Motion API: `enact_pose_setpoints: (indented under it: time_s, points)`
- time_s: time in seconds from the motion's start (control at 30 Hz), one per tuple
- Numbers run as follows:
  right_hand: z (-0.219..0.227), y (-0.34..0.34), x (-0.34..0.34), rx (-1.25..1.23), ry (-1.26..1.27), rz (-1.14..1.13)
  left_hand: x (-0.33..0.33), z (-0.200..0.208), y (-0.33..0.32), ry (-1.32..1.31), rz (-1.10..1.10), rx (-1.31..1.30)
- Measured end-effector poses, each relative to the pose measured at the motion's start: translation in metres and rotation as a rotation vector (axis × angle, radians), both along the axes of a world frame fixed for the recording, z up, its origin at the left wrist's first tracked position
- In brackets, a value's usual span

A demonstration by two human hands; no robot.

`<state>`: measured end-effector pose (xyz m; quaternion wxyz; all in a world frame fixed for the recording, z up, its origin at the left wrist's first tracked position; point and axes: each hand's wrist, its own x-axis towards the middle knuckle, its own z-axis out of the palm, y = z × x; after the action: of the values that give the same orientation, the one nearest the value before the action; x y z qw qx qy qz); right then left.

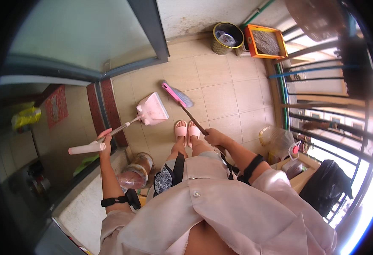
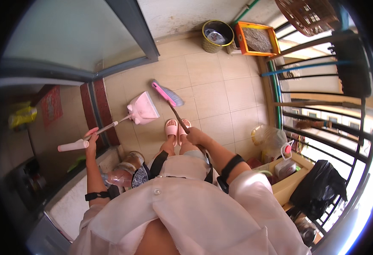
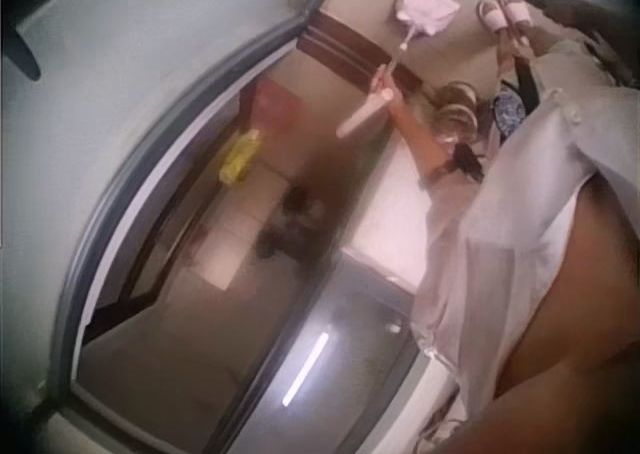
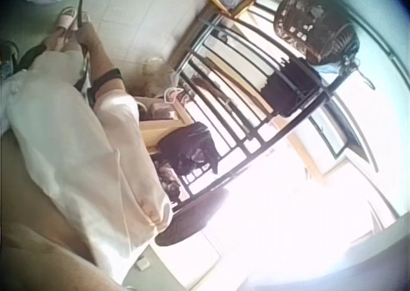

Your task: The person sweeps a tiled floor with a pink broom and collects debris into a pink dustpan. They move from a balcony area into an indoor room, sweeping around furniture and along doorways, then gather the swept material into the dustpan.

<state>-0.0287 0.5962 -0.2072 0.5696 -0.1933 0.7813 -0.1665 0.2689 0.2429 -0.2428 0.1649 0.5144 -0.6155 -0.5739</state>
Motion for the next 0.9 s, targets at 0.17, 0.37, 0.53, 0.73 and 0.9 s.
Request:
enact_pose_setpoints:
  time_s: [0.17, 0.37, 0.53, 0.73, 0.9]
  points:
    - [0.054, 0.052, -0.032, 0.024, -0.271, -0.323, 0.035, -0.004, 0.012, 0.071, 0.074, 0.008]
    - [0.049, 0.061, -0.068, 0.226, 0.071, -0.105, 0.068, 0.005, 0.025, 0.090, 0.227, 0.032]
    - [-0.001, -0.003, -0.050, 0.310, -0.056, -0.081, 0.096, 0.001, 0.025, 0.078, 0.331, -0.013]
    - [-0.020, -0.125, 0.015, 0.142, -0.376, -0.153, 0.133, -0.011, 0.017, 0.028, 0.512, 0.025]
    - [0.001, -0.198, 0.026, 0.158, -0.404, -0.135, 0.140, -0.022, 0.004, 0.066, 0.518, -0.105]
